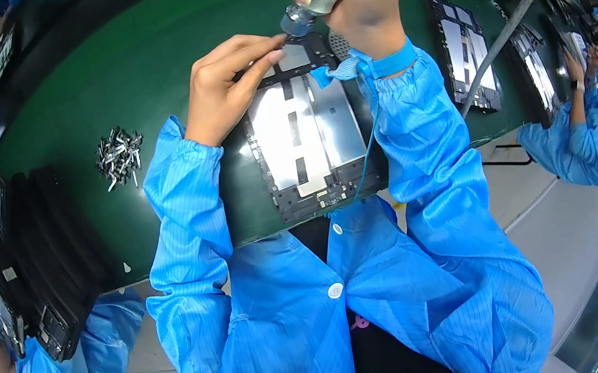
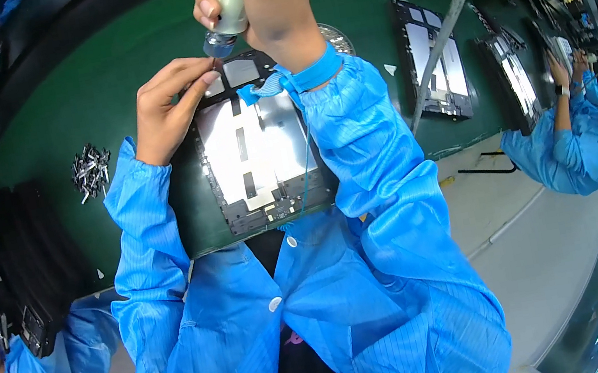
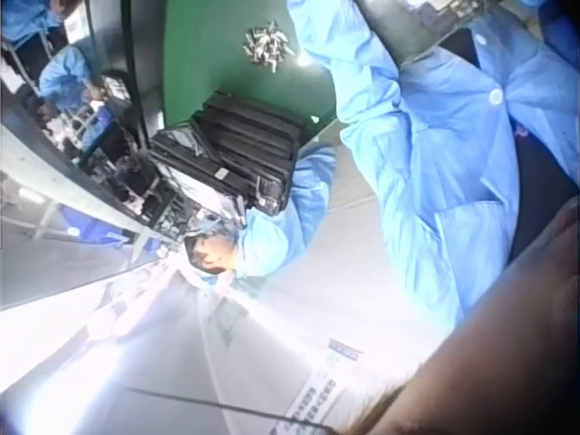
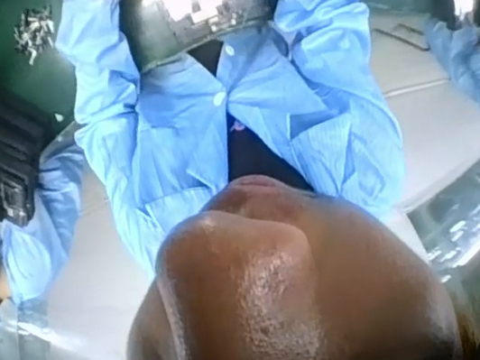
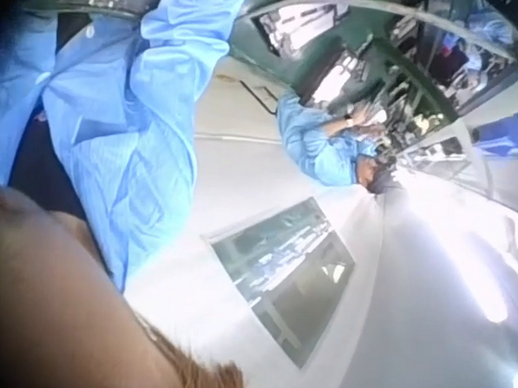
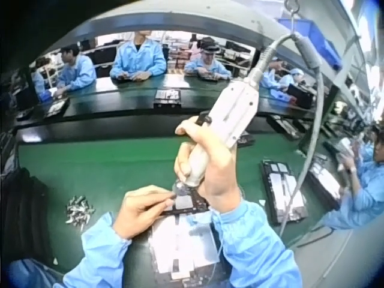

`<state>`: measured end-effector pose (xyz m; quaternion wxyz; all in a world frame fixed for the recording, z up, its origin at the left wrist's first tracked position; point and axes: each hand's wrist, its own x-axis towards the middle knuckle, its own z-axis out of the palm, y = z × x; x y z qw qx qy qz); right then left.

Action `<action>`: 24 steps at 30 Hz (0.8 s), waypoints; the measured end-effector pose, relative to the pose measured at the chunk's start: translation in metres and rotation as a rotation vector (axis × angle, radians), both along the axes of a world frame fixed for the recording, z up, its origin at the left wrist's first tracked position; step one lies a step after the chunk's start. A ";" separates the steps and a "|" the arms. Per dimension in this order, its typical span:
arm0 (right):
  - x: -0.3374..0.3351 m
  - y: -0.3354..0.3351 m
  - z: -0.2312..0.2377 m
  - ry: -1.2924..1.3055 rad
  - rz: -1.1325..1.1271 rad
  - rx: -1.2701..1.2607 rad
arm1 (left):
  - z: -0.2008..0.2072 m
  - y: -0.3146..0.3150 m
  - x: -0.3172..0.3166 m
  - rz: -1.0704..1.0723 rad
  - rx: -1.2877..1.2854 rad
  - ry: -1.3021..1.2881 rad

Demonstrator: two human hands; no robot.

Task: Assembling electronic tablet frames by picking and driving screws using an electric screwdriver on an assembly line.

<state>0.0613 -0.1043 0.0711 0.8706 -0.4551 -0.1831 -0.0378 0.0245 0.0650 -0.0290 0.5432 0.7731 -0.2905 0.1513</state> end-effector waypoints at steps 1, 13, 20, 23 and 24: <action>-0.002 -0.010 0.002 0.006 -0.040 -0.021 | 0.010 -0.008 -0.002 0.021 0.041 -0.012; -0.027 -0.122 0.006 -0.159 -0.358 -0.188 | 0.014 -0.109 0.049 -0.213 0.348 -0.192; -0.036 -0.150 -0.017 -0.174 -0.560 -0.483 | 0.007 -0.133 0.074 -0.203 0.597 -0.070; -0.038 -0.154 -0.013 -0.195 -0.547 -0.468 | 0.009 -0.123 0.070 -0.193 0.633 0.000; -0.037 -0.154 -0.013 -0.175 -0.543 -0.489 | 0.008 -0.118 0.065 -0.185 0.562 -0.037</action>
